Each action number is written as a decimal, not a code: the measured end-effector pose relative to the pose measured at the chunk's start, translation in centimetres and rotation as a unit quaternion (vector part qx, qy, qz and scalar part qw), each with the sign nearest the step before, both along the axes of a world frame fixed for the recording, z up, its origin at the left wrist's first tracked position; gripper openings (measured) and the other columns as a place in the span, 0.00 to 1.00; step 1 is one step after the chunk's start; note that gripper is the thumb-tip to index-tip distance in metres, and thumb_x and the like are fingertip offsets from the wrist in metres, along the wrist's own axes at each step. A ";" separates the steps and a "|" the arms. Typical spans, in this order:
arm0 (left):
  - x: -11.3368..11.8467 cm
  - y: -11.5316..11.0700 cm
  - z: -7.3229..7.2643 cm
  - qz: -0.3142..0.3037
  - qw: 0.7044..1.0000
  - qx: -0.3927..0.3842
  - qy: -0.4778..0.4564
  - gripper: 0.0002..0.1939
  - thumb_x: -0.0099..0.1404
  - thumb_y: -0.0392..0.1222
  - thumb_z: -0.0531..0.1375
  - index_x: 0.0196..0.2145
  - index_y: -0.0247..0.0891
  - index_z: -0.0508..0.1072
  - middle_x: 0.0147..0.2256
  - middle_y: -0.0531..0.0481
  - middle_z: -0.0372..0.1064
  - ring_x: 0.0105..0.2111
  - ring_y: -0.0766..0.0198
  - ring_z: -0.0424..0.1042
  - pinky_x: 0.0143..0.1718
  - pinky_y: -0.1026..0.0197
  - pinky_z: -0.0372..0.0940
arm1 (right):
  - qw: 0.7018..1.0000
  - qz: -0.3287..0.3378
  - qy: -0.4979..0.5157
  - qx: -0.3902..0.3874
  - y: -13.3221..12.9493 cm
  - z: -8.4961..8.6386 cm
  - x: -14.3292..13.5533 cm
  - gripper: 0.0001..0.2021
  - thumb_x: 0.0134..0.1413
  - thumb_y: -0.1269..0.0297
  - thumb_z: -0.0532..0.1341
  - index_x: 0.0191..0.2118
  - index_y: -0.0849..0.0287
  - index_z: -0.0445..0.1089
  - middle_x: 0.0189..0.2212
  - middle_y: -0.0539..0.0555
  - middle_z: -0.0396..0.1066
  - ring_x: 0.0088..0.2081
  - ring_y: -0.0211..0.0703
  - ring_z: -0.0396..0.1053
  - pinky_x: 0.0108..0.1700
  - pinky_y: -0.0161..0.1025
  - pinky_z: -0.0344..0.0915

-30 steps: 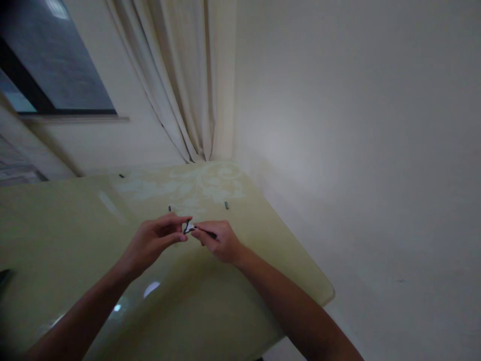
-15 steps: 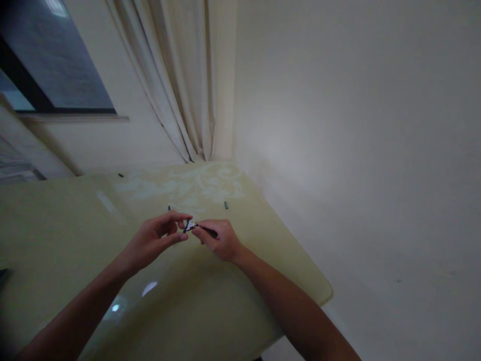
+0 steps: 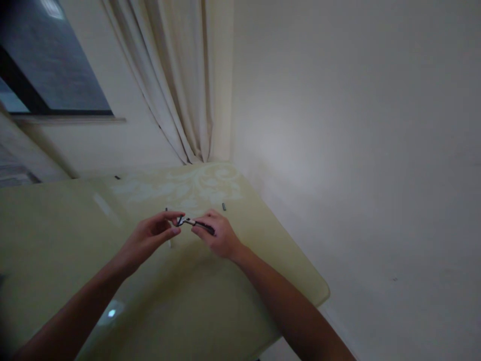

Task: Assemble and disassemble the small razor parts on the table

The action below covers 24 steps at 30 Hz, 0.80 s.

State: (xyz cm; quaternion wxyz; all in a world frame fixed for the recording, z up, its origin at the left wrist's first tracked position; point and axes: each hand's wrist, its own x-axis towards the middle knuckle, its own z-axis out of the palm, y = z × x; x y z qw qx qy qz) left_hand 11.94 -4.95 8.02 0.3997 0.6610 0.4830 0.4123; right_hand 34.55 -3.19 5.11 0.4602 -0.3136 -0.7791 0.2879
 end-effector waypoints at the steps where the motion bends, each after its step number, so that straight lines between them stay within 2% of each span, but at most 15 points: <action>1: -0.4 0.3 -0.2 0.013 1.000 -0.004 0.012 0.26 0.62 0.57 0.65 0.53 0.39 0.77 0.32 0.51 0.71 0.28 0.65 0.66 0.30 0.63 0.60 | 1.000 -0.024 0.002 0.003 0.6 -0.3 0.3 0.13 0.67 0.56 0.64 0.42 0.60 0.79 0.35 0.53 0.69 0.35 0.40 0.66 0.38 0.36 0.63; 3: -1.3 1.0 -0.8 0.051 0.997 -0.008 0.057 0.27 0.64 0.60 0.62 0.52 0.39 0.77 0.35 0.49 0.74 0.29 0.63 0.68 0.31 0.62 0.61 | 0.996 -0.087 0.006 -0.002 2.2 -1.1 1.3 0.12 0.67 0.57 0.63 0.40 0.59 0.80 0.36 0.54 0.67 0.36 0.41 0.66 0.38 0.36 0.63; 5: -2.2 1.6 -1.8 0.104 0.984 -0.004 0.144 0.25 0.65 0.62 0.59 0.44 0.38 0.79 0.33 0.47 0.75 0.29 0.61 0.69 0.32 0.61 0.61 | 0.987 -0.162 0.003 -0.011 4.1 -2.1 3.1 0.13 0.67 0.57 0.61 0.38 0.59 0.80 0.34 0.53 0.68 0.35 0.41 0.67 0.38 0.37 0.63; 8: -3.0 2.1 -3.5 0.164 0.938 -0.007 0.307 0.24 0.65 0.64 0.57 0.31 0.39 0.76 0.30 0.45 0.76 0.28 0.57 0.71 0.32 0.59 0.58 | 0.962 -0.270 -0.020 -0.042 6.6 -3.6 6.2 0.11 0.64 0.59 0.63 0.36 0.59 0.80 0.30 0.54 0.71 0.33 0.44 0.68 0.38 0.40 0.64; 10: -2.9 2.0 -4.4 0.170 0.911 -0.035 0.373 0.27 0.66 0.66 0.54 0.28 0.40 0.74 0.29 0.44 0.75 0.30 0.55 0.72 0.31 0.59 0.56 | 0.946 -0.314 -0.033 -0.078 7.7 -4.3 7.7 0.08 0.61 0.62 0.65 0.37 0.59 0.79 0.30 0.56 0.75 0.32 0.46 0.71 0.38 0.41 0.64; 13: -2.3 1.8 -5.1 0.153 0.894 -0.069 0.415 0.28 0.67 0.67 0.52 0.27 0.40 0.73 0.30 0.43 0.75 0.31 0.53 0.72 0.31 0.59 0.54 | 0.930 -0.347 -0.070 -0.102 8.4 -5.1 8.5 0.05 0.57 0.65 0.67 0.35 0.60 0.78 0.30 0.59 0.77 0.32 0.48 0.73 0.37 0.42 0.64; 17: -1.9 1.7 -5.3 0.137 0.881 -0.053 0.449 0.23 0.71 0.59 0.51 0.28 0.41 0.71 0.32 0.42 0.75 0.32 0.52 0.73 0.31 0.59 0.52 | 0.917 -0.364 -0.135 -0.095 8.8 -5.7 7.7 0.03 0.56 0.67 0.67 0.32 0.60 0.77 0.29 0.59 0.77 0.30 0.47 0.72 0.35 0.41 0.61; 20: -1.9 1.5 -5.4 0.130 0.874 -0.018 0.467 0.20 0.72 0.53 0.49 0.28 0.41 0.68 0.31 0.43 0.73 0.30 0.55 0.71 0.29 0.59 0.50 | 0.915 -0.362 -0.160 -0.080 9.2 -6.0 7.3 0.05 0.55 0.65 0.68 0.30 0.59 0.76 0.27 0.57 0.75 0.29 0.45 0.69 0.33 0.40 0.59; 24: -1.2 1.2 -5.3 0.126 0.883 0.062 0.448 0.18 0.73 0.50 0.49 0.27 0.41 0.64 0.29 0.46 0.70 0.28 0.58 0.68 0.29 0.59 0.50 | 0.917 -0.378 -0.120 -0.036 8.8 -5.4 7.1 0.11 0.56 0.56 0.68 0.31 0.59 0.75 0.27 0.56 0.72 0.29 0.43 0.66 0.33 0.38 0.59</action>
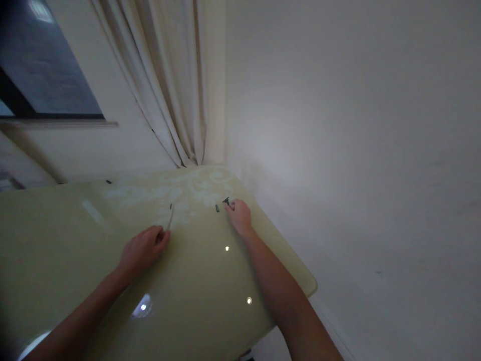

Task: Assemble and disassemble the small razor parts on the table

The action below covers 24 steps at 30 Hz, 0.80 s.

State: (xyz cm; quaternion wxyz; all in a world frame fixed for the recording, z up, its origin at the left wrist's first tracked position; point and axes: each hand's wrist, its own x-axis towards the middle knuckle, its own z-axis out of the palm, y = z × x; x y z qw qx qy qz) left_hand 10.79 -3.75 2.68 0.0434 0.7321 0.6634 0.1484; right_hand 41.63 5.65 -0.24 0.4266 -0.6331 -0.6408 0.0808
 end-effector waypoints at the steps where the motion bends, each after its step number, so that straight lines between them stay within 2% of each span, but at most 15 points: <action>1: 0.5 -0.1 0.1 -0.018 0.999 0.022 -0.020 0.18 0.73 0.50 0.49 0.27 0.41 0.64 0.29 0.48 0.69 0.28 0.59 0.67 0.30 0.60 0.51 | 1.000 -0.003 0.014 0.019 -0.3 0.4 -0.2 0.13 0.57 0.53 0.67 0.32 0.59 0.75 0.28 0.56 0.72 0.30 0.43 0.66 0.34 0.38 0.59; 3: 2.1 -0.2 0.4 -0.061 0.993 0.070 -0.078 0.18 0.73 0.52 0.49 0.27 0.41 0.63 0.29 0.50 0.67 0.28 0.61 0.66 0.31 0.60 0.54 | 0.997 0.027 0.056 0.039 -1.3 1.3 -1.2 0.19 0.62 0.48 0.61 0.32 0.59 0.75 0.29 0.56 0.72 0.31 0.43 0.66 0.35 0.38 0.59; 5: 4.4 -0.2 0.9 -0.107 0.979 0.109 -0.135 0.19 0.74 0.53 0.50 0.28 0.41 0.64 0.28 0.52 0.66 0.28 0.62 0.66 0.33 0.61 0.57 | 0.985 0.122 0.116 0.023 -2.5 2.3 -2.5 0.23 0.66 0.44 0.56 0.32 0.59 0.75 0.27 0.53 0.71 0.30 0.41 0.66 0.34 0.37 0.59; 7: 6.9 0.2 1.3 -0.155 0.966 0.121 -0.166 0.19 0.75 0.53 0.50 0.30 0.41 0.66 0.29 0.52 0.67 0.30 0.62 0.67 0.35 0.61 0.59 | 0.959 0.224 0.175 -0.006 -3.5 3.0 -3.8 0.25 0.65 0.41 0.56 0.34 0.59 0.75 0.26 0.50 0.70 0.29 0.40 0.65 0.33 0.35 0.59; 9: 9.2 1.3 1.4 -0.207 0.958 0.106 -0.170 0.20 0.75 0.53 0.50 0.30 0.40 0.69 0.31 0.50 0.69 0.32 0.62 0.69 0.37 0.61 0.61 | 0.937 0.260 0.231 -0.025 -4.0 3.4 -4.5 0.25 0.63 0.40 0.58 0.34 0.60 0.75 0.23 0.48 0.67 0.26 0.38 0.64 0.30 0.34 0.58; 11: 10.8 3.1 1.3 -0.226 0.958 0.064 -0.167 0.24 0.76 0.54 0.49 0.28 0.40 0.72 0.32 0.49 0.70 0.33 0.61 0.71 0.38 0.60 0.62 | 0.931 0.226 0.285 -0.018 -3.8 3.4 -4.3 0.26 0.63 0.39 0.58 0.31 0.59 0.73 0.20 0.47 0.63 0.23 0.37 0.61 0.27 0.34 0.56; 13: 11.7 5.4 0.8 -0.192 0.967 0.030 -0.164 0.25 0.76 0.54 0.49 0.30 0.39 0.76 0.32 0.48 0.71 0.35 0.60 0.72 0.40 0.60 0.64 | 0.931 0.160 0.328 0.006 -3.1 3.1 -3.5 0.27 0.62 0.36 0.57 0.28 0.58 0.70 0.18 0.46 0.60 0.21 0.37 0.59 0.24 0.34 0.54; 16: 12.0 8.4 -0.4 -0.129 0.978 0.037 -0.160 0.19 0.74 0.51 0.53 0.44 0.36 0.79 0.42 0.42 0.74 0.43 0.56 0.73 0.48 0.57 0.65 | 0.922 0.097 0.374 0.024 -2.1 2.5 -2.4 0.29 0.59 0.33 0.57 0.26 0.57 0.65 0.16 0.45 0.57 0.19 0.35 0.56 0.21 0.33 0.51; 19: 12.1 10.2 -1.5 -0.084 0.985 0.035 -0.148 0.24 0.64 0.50 0.64 0.55 0.36 0.76 0.52 0.36 0.72 0.50 0.48 0.71 0.53 0.50 0.64 | 0.896 0.113 0.429 0.000 -1.8 2.2 -2.1 0.30 0.57 0.31 0.58 0.26 0.57 0.65 0.14 0.43 0.54 0.16 0.33 0.51 0.18 0.33 0.47; 21: 12.3 10.7 -2.1 -0.068 0.987 0.024 -0.143 0.24 0.60 0.49 0.68 0.53 0.41 0.78 0.53 0.38 0.72 0.51 0.45 0.71 0.53 0.48 0.64 | 0.878 0.129 0.460 -0.018 -1.9 2.2 -2.3 0.30 0.56 0.31 0.59 0.27 0.58 0.68 0.13 0.42 0.54 0.14 0.33 0.50 0.16 0.32 0.46; 24: 12.3 10.8 -2.6 -0.065 0.987 0.013 -0.149 0.16 0.62 0.48 0.65 0.46 0.43 0.81 0.49 0.41 0.74 0.49 0.47 0.73 0.51 0.49 0.65 | 0.867 0.132 0.479 -0.022 -2.3 2.6 -2.5 0.29 0.55 0.33 0.61 0.30 0.59 0.72 0.12 0.43 0.56 0.14 0.32 0.52 0.17 0.32 0.46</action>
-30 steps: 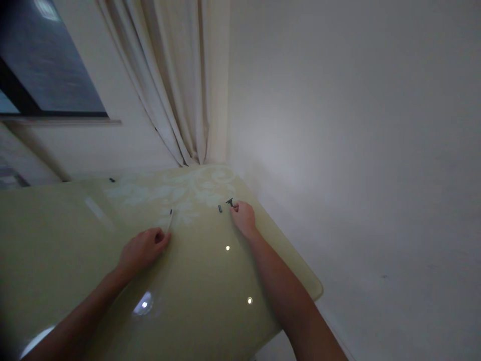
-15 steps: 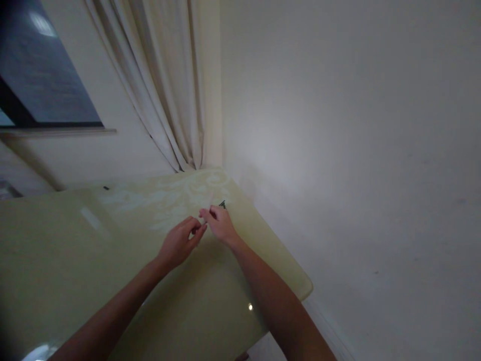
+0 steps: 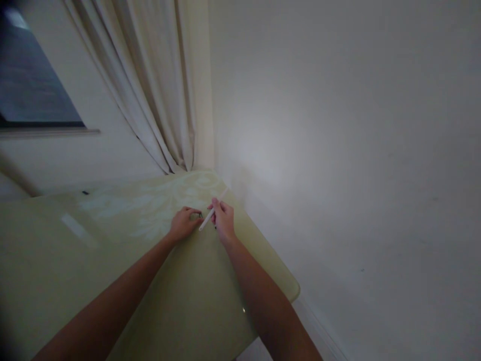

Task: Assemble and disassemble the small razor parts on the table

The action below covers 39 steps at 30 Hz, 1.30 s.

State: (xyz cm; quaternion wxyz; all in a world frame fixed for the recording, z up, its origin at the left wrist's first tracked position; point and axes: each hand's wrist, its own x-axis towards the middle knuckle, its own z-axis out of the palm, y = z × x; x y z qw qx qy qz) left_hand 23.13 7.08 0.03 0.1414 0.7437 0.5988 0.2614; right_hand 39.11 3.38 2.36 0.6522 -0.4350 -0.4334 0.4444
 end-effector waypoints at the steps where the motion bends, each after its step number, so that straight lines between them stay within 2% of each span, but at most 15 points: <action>1: -0.2 -0.2 -0.1 -0.006 1.000 -0.001 -0.006 0.15 0.62 0.47 0.65 0.46 0.41 0.81 0.48 0.41 0.74 0.47 0.49 0.74 0.50 0.50 0.66 | 1.000 0.000 0.003 0.000 -0.1 0.1 0.0 0.29 0.54 0.33 0.62 0.30 0.60 0.73 0.13 0.43 0.56 0.15 0.32 0.52 0.17 0.32 0.47; 3: -0.9 -0.8 0.0 -0.026 0.999 -0.001 -0.020 0.16 0.62 0.46 0.64 0.46 0.39 0.80 0.46 0.41 0.75 0.43 0.53 0.75 0.47 0.53 0.68 | 1.000 0.009 0.007 -0.004 -0.2 0.4 0.0 0.30 0.52 0.32 0.63 0.28 0.60 0.72 0.13 0.43 0.55 0.15 0.32 0.52 0.18 0.32 0.46; 6: -3.4 -2.8 0.4 -0.067 0.996 0.016 -0.059 0.16 0.63 0.47 0.64 0.47 0.40 0.78 0.45 0.45 0.76 0.37 0.58 0.75 0.43 0.56 0.70 | 0.999 0.047 0.002 -0.010 -0.6 0.7 -0.6 0.32 0.51 0.30 0.62 0.23 0.58 0.67 0.14 0.43 0.54 0.17 0.32 0.51 0.19 0.33 0.46; 10: -7.4 -6.6 2.0 -0.099 0.983 0.093 -0.127 0.17 0.65 0.53 0.64 0.46 0.42 0.78 0.39 0.48 0.77 0.33 0.59 0.72 0.38 0.57 0.70 | 0.989 0.145 0.010 -0.014 -2.0 0.8 -2.6 0.31 0.54 0.31 0.61 0.21 0.57 0.61 0.15 0.45 0.57 0.18 0.32 0.54 0.22 0.34 0.49; 13: -9.4 -8.8 3.7 -0.097 0.978 0.134 -0.123 0.18 0.65 0.54 0.65 0.49 0.44 0.77 0.38 0.49 0.77 0.32 0.60 0.71 0.37 0.58 0.70 | 0.970 0.243 0.005 -0.024 -3.6 1.0 -4.0 0.28 0.56 0.36 0.63 0.26 0.59 0.67 0.18 0.44 0.57 0.18 0.32 0.55 0.22 0.34 0.47; 15: -9.9 -9.6 4.6 -0.105 0.977 0.145 -0.113 0.18 0.66 0.53 0.66 0.50 0.45 0.77 0.38 0.50 0.77 0.32 0.61 0.70 0.37 0.58 0.70 | 0.957 0.287 -0.006 -0.030 -4.6 1.2 -4.5 0.25 0.57 0.39 0.64 0.32 0.61 0.72 0.19 0.43 0.56 0.18 0.31 0.51 0.22 0.34 0.45; 19: -9.9 -10.3 5.8 -0.126 0.978 0.133 -0.098 0.17 0.67 0.50 0.65 0.53 0.46 0.75 0.40 0.50 0.77 0.34 0.61 0.71 0.38 0.58 0.70 | 0.961 0.267 -0.039 -0.054 -5.9 1.4 -5.0 0.22 0.56 0.43 0.67 0.40 0.61 0.76 0.18 0.40 0.52 0.19 0.31 0.47 0.22 0.34 0.43; 25: -9.0 -11.2 6.1 -0.130 0.976 0.154 -0.083 0.16 0.67 0.52 0.66 0.48 0.43 0.75 0.41 0.48 0.75 0.36 0.60 0.70 0.40 0.55 0.68 | 0.960 0.257 -0.081 -0.078 -6.8 1.4 -5.4 0.19 0.54 0.48 0.69 0.35 0.62 0.76 0.17 0.42 0.55 0.20 0.31 0.49 0.22 0.34 0.43; 30: -9.1 -11.4 6.9 -0.140 0.977 0.132 -0.089 0.18 0.65 0.55 0.67 0.46 0.43 0.75 0.39 0.49 0.73 0.36 0.60 0.70 0.39 0.56 0.68 | 0.968 0.233 -0.052 -0.082 -7.0 1.6 -5.4 0.16 0.50 0.51 0.70 0.31 0.60 0.74 0.17 0.42 0.56 0.20 0.32 0.48 0.22 0.34 0.42; 34: -9.7 -11.4 7.6 -0.198 0.971 0.073 -0.109 0.12 0.69 0.53 0.63 0.43 0.44 0.77 0.39 0.49 0.73 0.36 0.62 0.71 0.34 0.61 0.67 | 0.964 0.238 0.014 -0.118 -6.8 1.6 -5.2 0.15 0.45 0.54 0.71 0.29 0.58 0.70 0.15 0.40 0.52 0.18 0.31 0.44 0.21 0.34 0.39; 36: -9.8 -11.4 7.7 -0.202 0.971 0.057 -0.112 0.10 0.69 0.51 0.64 0.40 0.43 0.78 0.38 0.49 0.73 0.35 0.62 0.71 0.33 0.62 0.67 | 0.958 0.253 0.031 -0.129 -6.7 1.4 -5.2 0.14 0.44 0.55 0.71 0.29 0.58 0.69 0.15 0.39 0.52 0.18 0.30 0.43 0.21 0.34 0.39; 39: -9.5 -11.4 7.3 -0.185 0.974 0.056 -0.113 0.13 0.66 0.49 0.66 0.46 0.43 0.77 0.38 0.51 0.74 0.33 0.63 0.71 0.33 0.62 0.68 | 0.953 0.275 0.028 -0.126 -6.7 1.2 -5.4 0.14 0.45 0.55 0.71 0.30 0.59 0.69 0.15 0.40 0.52 0.18 0.30 0.44 0.21 0.34 0.39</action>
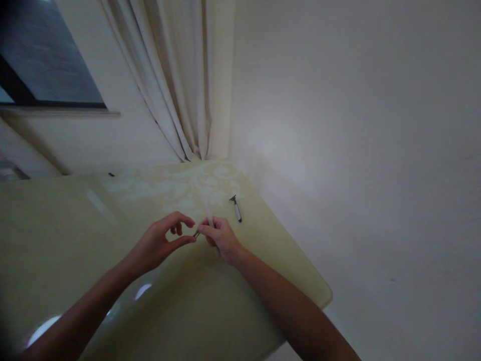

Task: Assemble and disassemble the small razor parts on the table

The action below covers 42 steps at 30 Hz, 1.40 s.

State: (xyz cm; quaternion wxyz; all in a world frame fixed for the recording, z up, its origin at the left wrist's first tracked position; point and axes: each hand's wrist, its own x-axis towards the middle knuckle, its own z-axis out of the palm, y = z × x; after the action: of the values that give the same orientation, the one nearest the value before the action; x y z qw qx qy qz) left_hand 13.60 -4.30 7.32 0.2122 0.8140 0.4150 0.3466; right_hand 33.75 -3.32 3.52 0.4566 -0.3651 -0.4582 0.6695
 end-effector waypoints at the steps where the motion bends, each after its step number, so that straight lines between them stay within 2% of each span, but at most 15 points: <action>1: 0.1 0.0 -0.1 -0.007 1.000 -0.003 0.002 0.15 0.66 0.48 0.66 0.49 0.44 0.76 0.39 0.50 0.74 0.33 0.64 0.71 0.34 0.61 0.69 | 1.000 0.006 -0.002 0.004 0.0 -0.1 0.0 0.14 0.46 0.55 0.71 0.30 0.59 0.70 0.16 0.40 0.52 0.18 0.30 0.44 0.21 0.34 0.39; 4: 0.5 -0.2 -0.3 -0.052 0.998 -0.019 0.003 0.18 0.67 0.45 0.65 0.54 0.47 0.74 0.46 0.48 0.72 0.34 0.65 0.71 0.35 0.61 0.70 | 1.000 0.017 -0.007 0.016 -0.2 -0.2 -0.2 0.15 0.46 0.55 0.71 0.31 0.60 0.71 0.16 0.40 0.54 0.18 0.30 0.45 0.21 0.34 0.39; 9: 0.5 -0.4 -0.3 -0.073 0.997 -0.029 -0.012 0.15 0.69 0.44 0.63 0.53 0.46 0.74 0.48 0.48 0.70 0.34 0.66 0.71 0.37 0.61 0.70 | 0.999 0.032 -0.010 0.017 -0.2 0.0 -0.1 0.16 0.46 0.53 0.72 0.31 0.60 0.71 0.16 0.41 0.54 0.18 0.30 0.45 0.21 0.34 0.40; 11: 0.2 -0.2 -0.3 -0.063 0.997 -0.022 -0.025 0.14 0.69 0.44 0.63 0.52 0.45 0.73 0.46 0.49 0.70 0.34 0.66 0.71 0.37 0.61 0.70 | 0.999 0.032 0.000 0.014 0.0 0.1 0.1 0.18 0.51 0.48 0.69 0.33 0.60 0.71 0.19 0.42 0.56 0.18 0.29 0.46 0.20 0.33 0.40; 14: -0.4 0.3 -0.3 -0.004 0.999 -0.006 -0.048 0.14 0.69 0.46 0.62 0.51 0.44 0.73 0.41 0.50 0.70 0.33 0.65 0.70 0.35 0.61 0.69 | 0.999 0.010 -0.016 0.039 0.5 0.2 0.5 0.23 0.60 0.40 0.60 0.38 0.59 0.72 0.24 0.44 0.60 0.18 0.30 0.52 0.19 0.32 0.43; 16: -0.7 0.6 -0.3 0.034 0.998 -0.009 -0.053 0.14 0.69 0.47 0.61 0.50 0.43 0.73 0.38 0.51 0.71 0.31 0.65 0.69 0.34 0.61 0.68 | 0.996 -0.012 -0.051 0.073 0.7 0.1 0.7 0.24 0.62 0.38 0.57 0.37 0.58 0.71 0.22 0.43 0.57 0.18 0.32 0.54 0.19 0.32 0.46; 18: -1.0 0.8 -0.3 0.051 0.997 -0.022 -0.051 0.14 0.69 0.48 0.61 0.50 0.43 0.73 0.36 0.52 0.72 0.30 0.64 0.69 0.33 0.61 0.67 | 0.992 -0.017 -0.075 0.096 0.7 0.1 0.8 0.25 0.62 0.37 0.56 0.32 0.58 0.69 0.18 0.41 0.51 0.17 0.32 0.51 0.19 0.32 0.47; 21: -1.0 0.9 -0.5 0.047 0.997 -0.036 -0.050 0.15 0.69 0.48 0.60 0.50 0.42 0.73 0.35 0.52 0.72 0.29 0.64 0.68 0.32 0.61 0.66 | 0.991 0.045 -0.079 0.098 0.1 0.2 0.7 0.26 0.64 0.37 0.55 0.30 0.58 0.67 0.16 0.40 0.48 0.17 0.32 0.45 0.19 0.32 0.46; 24: -0.8 0.7 -0.6 0.031 0.998 -0.030 -0.053 0.16 0.69 0.47 0.60 0.52 0.42 0.72 0.37 0.51 0.73 0.30 0.65 0.68 0.32 0.62 0.66 | 0.986 0.107 -0.093 0.092 -0.3 0.3 0.6 0.26 0.64 0.37 0.56 0.29 0.57 0.64 0.17 0.41 0.50 0.17 0.31 0.45 0.19 0.32 0.44; 29: -0.6 0.5 -0.4 0.037 0.997 -0.015 -0.072 0.15 0.68 0.45 0.60 0.51 0.43 0.73 0.37 0.51 0.73 0.30 0.64 0.68 0.33 0.62 0.66 | 0.992 0.051 -0.093 0.074 0.1 0.4 0.6 0.27 0.59 0.35 0.59 0.25 0.55 0.57 0.18 0.41 0.49 0.18 0.31 0.43 0.19 0.32 0.40; 34: -0.5 0.5 -0.1 0.022 0.997 -0.017 -0.071 0.15 0.69 0.46 0.60 0.52 0.43 0.73 0.38 0.50 0.74 0.30 0.64 0.69 0.32 0.62 0.66 | 0.990 0.087 -0.087 0.075 0.2 0.3 0.6 0.27 0.60 0.36 0.59 0.26 0.55 0.58 0.18 0.41 0.48 0.18 0.32 0.43 0.20 0.33 0.41; 38: -0.5 0.6 -0.1 0.027 0.997 -0.018 -0.067 0.15 0.69 0.46 0.60 0.52 0.43 0.73 0.37 0.51 0.74 0.30 0.64 0.69 0.32 0.62 0.67 | 0.991 0.029 -0.103 0.079 0.3 0.2 0.7 0.28 0.59 0.35 0.59 0.25 0.55 0.57 0.18 0.41 0.47 0.18 0.32 0.43 0.20 0.33 0.40; 42: -0.4 0.6 -0.3 0.020 0.997 -0.021 -0.065 0.16 0.69 0.46 0.60 0.52 0.43 0.73 0.39 0.50 0.75 0.30 0.64 0.69 0.33 0.61 0.67 | 0.992 0.080 -0.065 0.072 0.3 0.0 0.6 0.27 0.59 0.36 0.59 0.25 0.55 0.57 0.18 0.41 0.47 0.18 0.31 0.42 0.20 0.33 0.41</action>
State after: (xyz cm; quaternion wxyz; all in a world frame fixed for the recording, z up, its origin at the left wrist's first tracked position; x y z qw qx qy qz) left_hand 13.19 -3.70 7.00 0.2488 0.7766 0.4235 0.3945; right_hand 34.35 -3.01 3.56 0.3960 -0.3361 -0.5614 0.6443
